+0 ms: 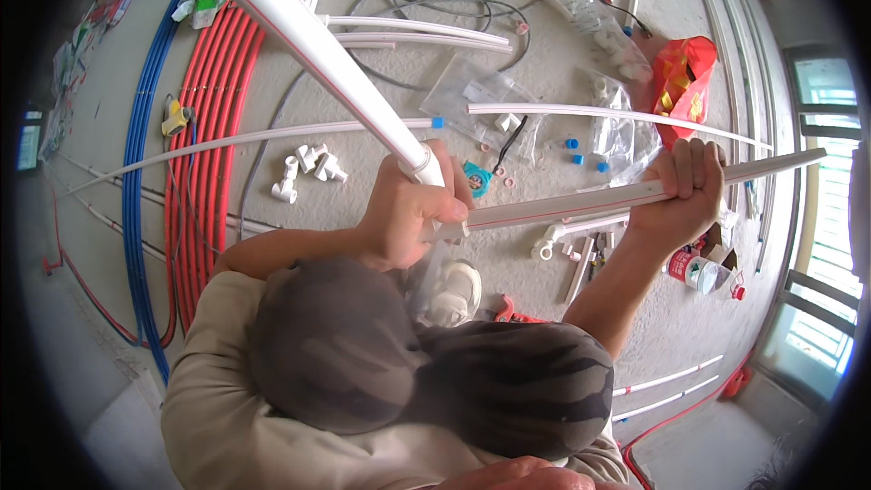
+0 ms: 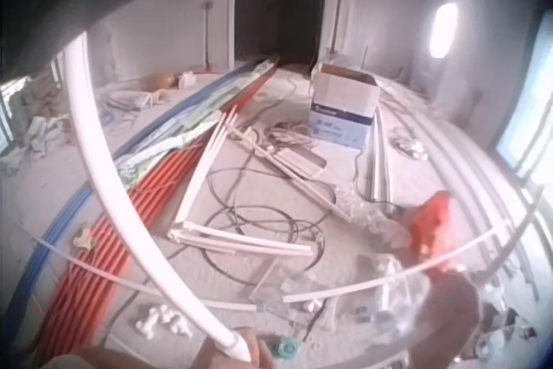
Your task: The person assembles white PVC pipes and fittings by hand. They connect pipes to elbow joints and T-joints, forming a larger structure on the floor.
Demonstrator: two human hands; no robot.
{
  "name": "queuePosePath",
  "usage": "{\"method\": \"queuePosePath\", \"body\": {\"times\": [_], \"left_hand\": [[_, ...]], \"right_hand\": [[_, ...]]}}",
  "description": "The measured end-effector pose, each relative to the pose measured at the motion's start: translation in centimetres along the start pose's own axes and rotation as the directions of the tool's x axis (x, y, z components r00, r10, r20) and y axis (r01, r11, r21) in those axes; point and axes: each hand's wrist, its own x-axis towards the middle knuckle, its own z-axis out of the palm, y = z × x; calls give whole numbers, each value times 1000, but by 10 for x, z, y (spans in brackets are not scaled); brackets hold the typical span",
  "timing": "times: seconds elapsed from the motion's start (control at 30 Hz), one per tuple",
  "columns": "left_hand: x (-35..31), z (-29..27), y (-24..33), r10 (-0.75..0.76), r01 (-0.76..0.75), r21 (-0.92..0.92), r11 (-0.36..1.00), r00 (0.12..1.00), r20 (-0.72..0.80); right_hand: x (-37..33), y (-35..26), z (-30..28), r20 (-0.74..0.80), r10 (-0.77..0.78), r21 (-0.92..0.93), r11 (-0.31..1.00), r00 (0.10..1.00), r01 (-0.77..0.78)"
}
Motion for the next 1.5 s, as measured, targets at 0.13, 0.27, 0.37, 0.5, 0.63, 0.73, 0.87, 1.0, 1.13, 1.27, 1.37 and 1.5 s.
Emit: {"method": "queuePosePath", "body": {"times": [0.13,0.27,0.37,0.5,0.63,0.73,0.87,1.0,1.13,1.27,1.37,1.5], "left_hand": [[4,-7,-5,21,-20,129,991,1000,-2],[13,-13,-7,22,-27,106,994,998,53],[29,-30,-12,50,-53,49,997,997,61],[55,-76,23,242,-236,-185,954,970,13],[84,-111,107,675,-679,-29,733,732,-93],[123,-159,166,766,-751,158,641,637,-83],[173,-186,199,875,-736,476,482,436,-212],[210,-236,173,934,-320,942,100,357,22],[230,-288,143,831,-14,910,-415,402,385],[243,-313,131,754,-12,848,-530,450,477],[247,-321,130,749,-20,880,-474,516,415],[266,-328,121,751,-83,916,-393,545,372]], "right_hand": [[3,7,5,-82,-12,-135,991,997,1],[7,7,-2,-28,-38,-106,994,999,35],[16,18,-12,50,20,-150,989,999,-13],[30,49,-3,16,53,-411,911,998,-42],[28,69,-35,-108,166,-634,748,980,-197],[10,88,-62,-141,313,-638,697,939,-328],[-18,106,-94,-173,468,-716,544,866,-437],[-43,111,-114,-212,526,-721,485,824,-495],[-60,105,-138,-292,516,-717,438,805,-542],[-72,101,-154,-353,499,-717,400,791,-572],[-80,105,-168,-366,514,-704,392,775,-592],[-91,110,-176,-396,541,-692,355,742,-628]]}}
